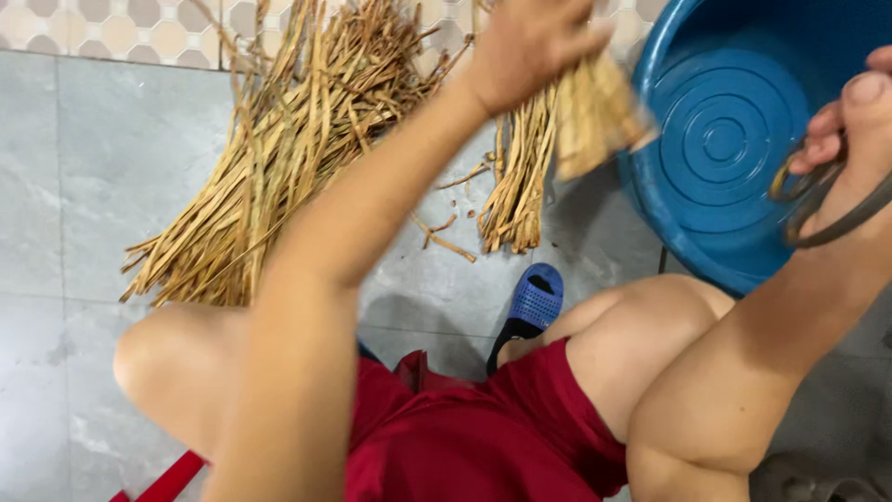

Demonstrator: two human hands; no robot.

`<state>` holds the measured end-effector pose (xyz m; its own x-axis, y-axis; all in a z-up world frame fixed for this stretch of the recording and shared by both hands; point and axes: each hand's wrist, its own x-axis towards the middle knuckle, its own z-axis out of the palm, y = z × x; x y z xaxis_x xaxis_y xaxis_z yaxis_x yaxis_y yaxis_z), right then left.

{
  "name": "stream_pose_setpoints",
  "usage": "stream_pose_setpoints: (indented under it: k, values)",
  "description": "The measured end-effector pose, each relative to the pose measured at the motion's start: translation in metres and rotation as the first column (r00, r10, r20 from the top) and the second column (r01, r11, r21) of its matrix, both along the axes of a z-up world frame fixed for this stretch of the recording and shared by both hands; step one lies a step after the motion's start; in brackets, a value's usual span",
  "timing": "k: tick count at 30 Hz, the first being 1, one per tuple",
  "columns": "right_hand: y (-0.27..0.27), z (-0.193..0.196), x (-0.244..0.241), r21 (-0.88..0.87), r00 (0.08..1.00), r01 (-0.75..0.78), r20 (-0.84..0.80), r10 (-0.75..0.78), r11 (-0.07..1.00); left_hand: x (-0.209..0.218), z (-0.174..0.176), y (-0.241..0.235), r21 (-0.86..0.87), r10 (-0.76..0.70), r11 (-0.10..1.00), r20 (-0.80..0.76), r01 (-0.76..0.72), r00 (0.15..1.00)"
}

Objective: The person sits on a tiled floor and uses a pair of scissors to cut a bundle of dried, straw-like stems into shorter pieces. They hold the stems in their left hand and repeatedly snip them with the scissors in their right hand, dropping the cut pieces onto the floor.

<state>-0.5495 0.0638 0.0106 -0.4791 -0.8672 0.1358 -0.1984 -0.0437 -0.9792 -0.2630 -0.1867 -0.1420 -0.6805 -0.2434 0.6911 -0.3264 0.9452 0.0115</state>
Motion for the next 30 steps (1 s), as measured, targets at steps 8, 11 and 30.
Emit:
stream_pose_setpoints:
  k: [8, 11, 30]
  values:
    - [-0.003, 0.035, 0.046, 0.036, 0.998, -0.033, -0.055, 0.035, 0.999, -0.017, -0.208, 0.145, 0.448, 0.028, 0.870, 0.374, -0.207, 0.927]
    - [-0.004, 0.046, 0.062, 0.061, 0.995, -0.015, -0.096, 0.021, 0.998, -0.014, -0.215, 0.168, 0.436, -0.069, 0.852, 0.641, -0.289, 0.764]
    - [-0.023, -0.019, 0.008, 0.140, 0.977, -0.159, 0.162, 0.135, 0.977, -0.044, -0.172, 0.224, 0.766, 0.162, -0.199, 0.641, -0.612, 0.750]
